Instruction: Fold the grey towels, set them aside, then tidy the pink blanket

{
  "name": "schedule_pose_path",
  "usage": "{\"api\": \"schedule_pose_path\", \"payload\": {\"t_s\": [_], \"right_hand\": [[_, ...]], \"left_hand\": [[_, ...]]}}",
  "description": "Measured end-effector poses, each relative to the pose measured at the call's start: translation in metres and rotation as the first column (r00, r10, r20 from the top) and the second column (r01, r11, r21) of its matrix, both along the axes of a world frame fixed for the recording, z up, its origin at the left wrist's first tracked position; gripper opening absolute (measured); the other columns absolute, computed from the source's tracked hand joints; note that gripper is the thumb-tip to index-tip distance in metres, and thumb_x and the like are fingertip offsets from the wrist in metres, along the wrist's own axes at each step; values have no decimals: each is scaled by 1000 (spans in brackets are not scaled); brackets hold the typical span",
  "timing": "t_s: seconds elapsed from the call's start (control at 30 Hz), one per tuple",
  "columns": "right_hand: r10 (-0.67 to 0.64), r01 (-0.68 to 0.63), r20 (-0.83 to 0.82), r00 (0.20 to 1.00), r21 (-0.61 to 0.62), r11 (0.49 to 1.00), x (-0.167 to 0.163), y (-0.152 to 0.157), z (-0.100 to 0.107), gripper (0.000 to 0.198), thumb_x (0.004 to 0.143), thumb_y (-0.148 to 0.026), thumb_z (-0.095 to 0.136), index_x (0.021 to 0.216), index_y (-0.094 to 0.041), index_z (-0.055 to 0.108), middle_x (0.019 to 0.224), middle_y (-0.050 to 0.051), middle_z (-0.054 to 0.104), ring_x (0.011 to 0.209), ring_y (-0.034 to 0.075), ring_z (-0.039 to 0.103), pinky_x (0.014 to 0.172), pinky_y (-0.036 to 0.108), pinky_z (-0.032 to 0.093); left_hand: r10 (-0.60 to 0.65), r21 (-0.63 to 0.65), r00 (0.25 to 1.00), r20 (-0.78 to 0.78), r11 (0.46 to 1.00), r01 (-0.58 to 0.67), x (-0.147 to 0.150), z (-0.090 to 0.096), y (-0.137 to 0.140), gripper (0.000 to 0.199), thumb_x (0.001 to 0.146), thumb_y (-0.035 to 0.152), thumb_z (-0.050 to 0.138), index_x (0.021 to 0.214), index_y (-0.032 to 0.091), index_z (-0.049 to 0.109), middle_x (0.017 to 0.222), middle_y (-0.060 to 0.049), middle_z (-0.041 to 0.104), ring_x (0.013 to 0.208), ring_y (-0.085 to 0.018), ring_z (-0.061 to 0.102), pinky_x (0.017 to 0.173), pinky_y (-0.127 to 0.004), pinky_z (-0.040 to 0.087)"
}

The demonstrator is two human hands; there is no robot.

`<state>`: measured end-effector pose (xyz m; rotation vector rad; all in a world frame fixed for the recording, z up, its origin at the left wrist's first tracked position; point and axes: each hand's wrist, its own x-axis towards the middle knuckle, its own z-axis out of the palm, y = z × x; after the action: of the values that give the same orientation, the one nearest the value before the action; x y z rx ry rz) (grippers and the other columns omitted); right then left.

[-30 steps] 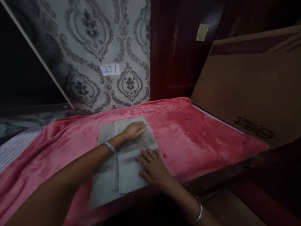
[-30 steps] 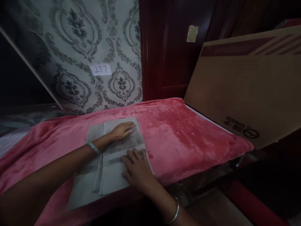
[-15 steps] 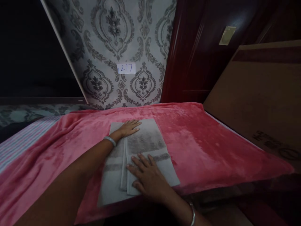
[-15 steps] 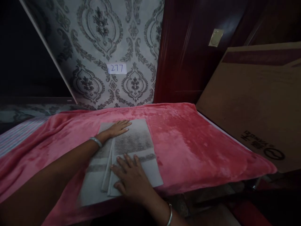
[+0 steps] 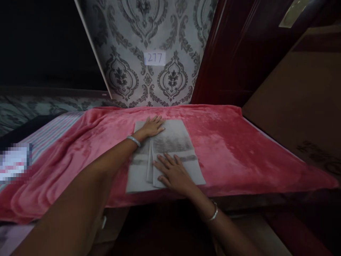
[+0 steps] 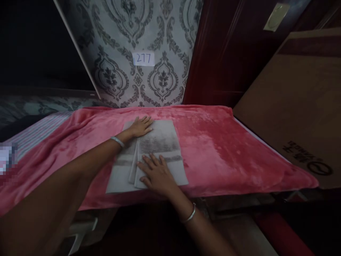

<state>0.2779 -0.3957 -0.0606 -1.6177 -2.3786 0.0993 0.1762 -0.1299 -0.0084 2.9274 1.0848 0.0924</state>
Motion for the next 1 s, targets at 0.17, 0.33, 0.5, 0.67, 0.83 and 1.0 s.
{"api": "schedule_pose_path", "payload": {"t_s": [0.17, 0.33, 0.5, 0.67, 0.83, 1.0], "right_hand": [[-3, 3, 11, 1000, 21, 1000, 1, -1, -1, 57, 105, -43, 48, 160, -31, 40, 168, 6, 34, 157, 30, 24, 125, 62, 20], [-21, 20, 24, 1000, 46, 999, 0, -2, -4, 55, 105, -42, 47, 159, -31, 41, 168, 4, 35, 157, 29, 23, 125, 60, 19], [-53, 51, 39, 998, 50, 997, -3, -12, -6, 56, 105, -41, 46, 160, -31, 39, 169, 4, 32, 157, 30, 22, 125, 61, 19], [-69, 67, 51, 996, 47, 997, -3, -27, -8, 59, 104, -43, 50, 160, -30, 39, 171, 3, 27, 158, 30, 19, 127, 59, 16], [-79, 78, 15, 997, 36, 996, -3, -32, -9, 59, 103, -46, 50, 160, -31, 40, 170, 3, 28, 158, 32, 20, 127, 59, 15], [-76, 75, 1, 997, 71, 995, -5, -33, -14, 61, 103, -46, 51, 161, -30, 38, 171, 5, 27, 158, 32, 18, 126, 61, 13]], "left_hand": [[-341, -52, 940, -5, 939, 340, -32, -23, -54, 67, 103, 59, 31, 163, 28, 31, 172, -10, 22, 160, -30, 17, 127, -58, 9], [-332, 5, 942, 51, 943, 332, -42, -42, -75, 67, 104, 59, 27, 163, 26, 31, 173, -9, 19, 161, -29, 10, 128, -56, 5], [-313, -11, 949, 50, 949, 314, -40, -37, -77, 65, 105, 56, 28, 163, 27, 31, 174, -7, 17, 161, -26, 9, 129, -51, 2], [-261, -118, 965, 17, 958, 262, -60, -33, -85, 67, 103, 57, 33, 164, 28, 27, 174, -6, 13, 161, -28, 5, 128, -53, 4], [-207, -190, 978, 39, 959, 211, -104, -39, -120, 72, 102, 63, 34, 164, 27, 28, 174, -8, 16, 161, -30, 12, 128, -53, 5], [-144, -116, 984, 103, 981, 156, -124, -48, -152, 67, 104, 60, 28, 163, 29, 31, 173, -5, 20, 161, -28, 12, 129, -53, 3]]}}
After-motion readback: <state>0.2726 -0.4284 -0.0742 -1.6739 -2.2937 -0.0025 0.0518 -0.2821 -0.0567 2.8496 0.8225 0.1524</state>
